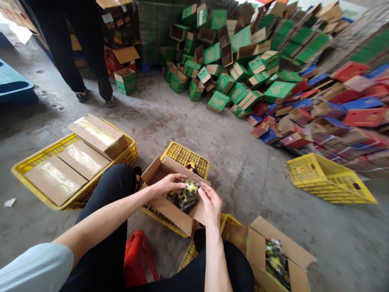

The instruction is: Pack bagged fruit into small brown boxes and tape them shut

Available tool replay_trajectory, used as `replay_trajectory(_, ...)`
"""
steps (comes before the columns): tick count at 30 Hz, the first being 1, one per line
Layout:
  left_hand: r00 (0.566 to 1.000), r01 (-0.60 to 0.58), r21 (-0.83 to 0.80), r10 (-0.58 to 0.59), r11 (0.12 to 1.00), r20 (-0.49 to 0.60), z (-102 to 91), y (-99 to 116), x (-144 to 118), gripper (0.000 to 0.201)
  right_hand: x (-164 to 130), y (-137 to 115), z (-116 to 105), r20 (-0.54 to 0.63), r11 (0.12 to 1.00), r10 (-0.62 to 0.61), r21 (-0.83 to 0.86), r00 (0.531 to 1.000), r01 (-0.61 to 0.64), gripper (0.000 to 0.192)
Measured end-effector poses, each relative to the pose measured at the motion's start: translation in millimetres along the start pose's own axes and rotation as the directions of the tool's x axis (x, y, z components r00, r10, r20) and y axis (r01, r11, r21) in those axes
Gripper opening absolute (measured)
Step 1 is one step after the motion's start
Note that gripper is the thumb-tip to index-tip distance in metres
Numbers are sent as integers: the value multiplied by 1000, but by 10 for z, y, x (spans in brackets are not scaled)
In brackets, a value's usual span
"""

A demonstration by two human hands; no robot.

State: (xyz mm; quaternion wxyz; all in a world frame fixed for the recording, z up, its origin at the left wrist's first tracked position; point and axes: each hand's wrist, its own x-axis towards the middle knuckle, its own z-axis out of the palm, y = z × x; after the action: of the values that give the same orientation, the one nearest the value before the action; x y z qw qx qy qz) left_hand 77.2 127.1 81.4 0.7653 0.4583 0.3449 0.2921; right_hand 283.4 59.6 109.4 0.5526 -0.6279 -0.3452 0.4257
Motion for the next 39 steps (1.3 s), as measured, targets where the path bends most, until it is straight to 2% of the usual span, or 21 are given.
replay_trajectory(4, 1000, 16, 27, -16, 1000, 0, -19, -16, -10, 60, -1, -2, 17, 2, 1000, 10, 7, 1000, -10, 42)
replay_trajectory(8, 999, -29, -53, 28, 998, -24, -5, -8, 6, 59, -4, -8, 21, 5, 1000, 2, -12, 1000, -2, 45)
replay_trajectory(13, 996, -58, -75, 52, 996, -78, 18, 16, 11, 59, 40, 31, -34, 20, 985, -54, -161, 998, 57, 56)
replay_trajectory(16, 996, -53, -49, 49, 997, -79, 30, 31, 1, 61, 61, 62, -51, 55, 976, 24, -219, 998, -11, 57)
replay_trajectory(19, 997, -56, -33, 54, 998, -61, 45, 50, -13, 60, 57, 71, -43, 65, 983, 85, -165, 994, -73, 51)
replay_trajectory(22, 997, -47, -47, 44, 998, -67, 50, 59, -23, 60, 39, 51, -41, 58, 992, 59, -115, 997, -52, 45)
replay_trajectory(26, 981, 49, -166, -78, 985, -177, 29, 27, -25, 70, 5, 6, -47, 71, 993, 13, -121, 997, -4, 40)
replay_trajectory(29, 978, 88, -229, -128, 969, -164, 9, -8, -17, 74, -19, -30, -29, 107, 991, -6, -131, 994, 20, 32)
replay_trajectory(34, 983, 2, -255, -49, 967, -176, -17, -10, 7, 80, -42, -72, 25, 146, 993, -41, -102, 988, 56, 26)
replay_trajectory(39, 986, -56, -221, 18, 974, -168, -21, 34, 12, 91, -28, -51, 29, 89, 999, 47, -7, 995, -47, 45)
